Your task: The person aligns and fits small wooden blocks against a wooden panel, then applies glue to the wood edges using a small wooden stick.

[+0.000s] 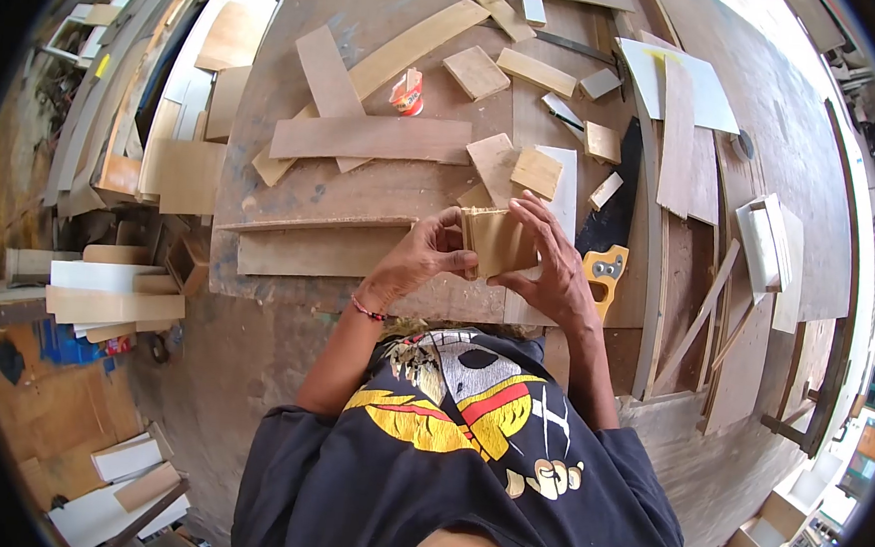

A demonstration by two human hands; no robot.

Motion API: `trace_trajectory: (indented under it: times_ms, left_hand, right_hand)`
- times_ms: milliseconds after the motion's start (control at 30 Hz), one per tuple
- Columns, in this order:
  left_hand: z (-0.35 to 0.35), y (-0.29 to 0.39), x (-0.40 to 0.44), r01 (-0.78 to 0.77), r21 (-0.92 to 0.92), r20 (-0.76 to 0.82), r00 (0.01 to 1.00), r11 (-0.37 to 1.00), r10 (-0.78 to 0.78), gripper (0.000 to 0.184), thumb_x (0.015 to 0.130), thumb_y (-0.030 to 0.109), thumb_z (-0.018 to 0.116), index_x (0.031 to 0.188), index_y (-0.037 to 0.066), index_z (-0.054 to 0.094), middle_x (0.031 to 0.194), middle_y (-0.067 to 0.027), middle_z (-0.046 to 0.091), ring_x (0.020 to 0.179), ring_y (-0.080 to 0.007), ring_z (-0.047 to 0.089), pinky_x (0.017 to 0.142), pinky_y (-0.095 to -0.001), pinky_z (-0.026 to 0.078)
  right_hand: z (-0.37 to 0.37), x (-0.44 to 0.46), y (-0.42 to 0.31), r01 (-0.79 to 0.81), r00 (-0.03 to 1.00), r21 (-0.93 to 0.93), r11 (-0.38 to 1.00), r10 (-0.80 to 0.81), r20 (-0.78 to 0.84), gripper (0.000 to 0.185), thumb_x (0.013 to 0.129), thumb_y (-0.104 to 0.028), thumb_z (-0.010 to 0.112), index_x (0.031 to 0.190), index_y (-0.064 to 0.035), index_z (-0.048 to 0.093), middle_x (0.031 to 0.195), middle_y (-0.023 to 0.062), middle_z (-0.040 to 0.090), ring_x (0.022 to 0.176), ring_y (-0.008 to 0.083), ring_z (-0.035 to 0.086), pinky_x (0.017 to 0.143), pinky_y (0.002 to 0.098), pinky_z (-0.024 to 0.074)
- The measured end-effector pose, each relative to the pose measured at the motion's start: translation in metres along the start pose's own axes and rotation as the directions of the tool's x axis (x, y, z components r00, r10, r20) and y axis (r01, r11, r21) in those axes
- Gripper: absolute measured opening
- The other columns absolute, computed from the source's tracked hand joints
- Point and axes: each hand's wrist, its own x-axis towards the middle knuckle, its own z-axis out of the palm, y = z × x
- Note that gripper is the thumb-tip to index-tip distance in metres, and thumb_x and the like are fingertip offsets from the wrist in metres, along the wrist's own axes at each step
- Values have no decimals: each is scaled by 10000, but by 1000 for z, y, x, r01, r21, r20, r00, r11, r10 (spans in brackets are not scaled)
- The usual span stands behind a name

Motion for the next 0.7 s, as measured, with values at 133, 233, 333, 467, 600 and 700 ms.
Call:
trace_trajectory:
  times_ms: [133, 233, 333, 467, 600, 700]
  left_hand:
    - [0, 2, -4, 34, -2, 54, 998, 999, -34, 444, 783, 132, 716, 1143, 26, 478, 911, -53, 631, 800, -102, 609, 675, -248, 525]
    - [-2, -4, -5, 25, 27, 65, 998, 999, -27, 444, 778, 132, 720, 1138, 28, 482, 916, -50, 629, 802, -98, 606, 675, -243, 525]
    - [1, -6, -9, 41, 41, 26, 999, 998, -42, 430, 779, 141, 722, 1107, 16, 474, 909, -56, 628, 802, -100, 606, 678, -245, 527]
    - [8, -7, -17, 24, 18, -10, 1000, 1000, -24, 453, 763, 178, 743, 1071, 4, 461, 897, -77, 627, 779, -107, 610, 673, -251, 530]
    - [27, -6, -37, 222, 190, -295, 942, 956, -160, 444, 761, 206, 741, 1022, -24, 464, 816, -120, 631, 708, -154, 631, 637, -279, 524]
    - [25, -16, -58, 242, 693, -385, 921, 680, 65, 414, 743, 229, 691, 959, -66, 497, 794, -221, 629, 731, -290, 653, 652, -350, 504]
  right_hand:
    - [-2, 1, -3, -76, 995, -11, 997, 76, 66, 918, 519, -212, 845, 1321, -111, 410, 1305, 128, 454, 1213, 309, 442, 982, 400, 410]
    - [-1, 2, 2, 13, 997, -29, 999, -11, 76, 914, 512, -231, 849, 1309, -91, 424, 1271, 136, 479, 1167, 310, 473, 970, 397, 414]
    - [0, 3, 4, 54, 992, -45, 998, -48, 117, 909, 503, -217, 853, 1296, -63, 437, 1231, 145, 513, 1120, 314, 502, 945, 391, 429]
    - [4, -1, 5, 28, 994, -85, 996, -18, 111, 878, 520, -221, 845, 1280, -43, 445, 1174, 145, 552, 1069, 315, 527, 910, 392, 451]
    - [22, -12, -3, -2, 992, -135, 991, 19, 126, 823, 559, -268, 830, 1259, -41, 461, 1161, 158, 556, 1048, 322, 538, 890, 399, 458]
    - [26, -15, 0, -57, 980, 54, 997, 46, 192, 773, 588, -298, 819, 1234, -25, 493, 1130, 178, 570, 1037, 323, 551, 884, 400, 459]
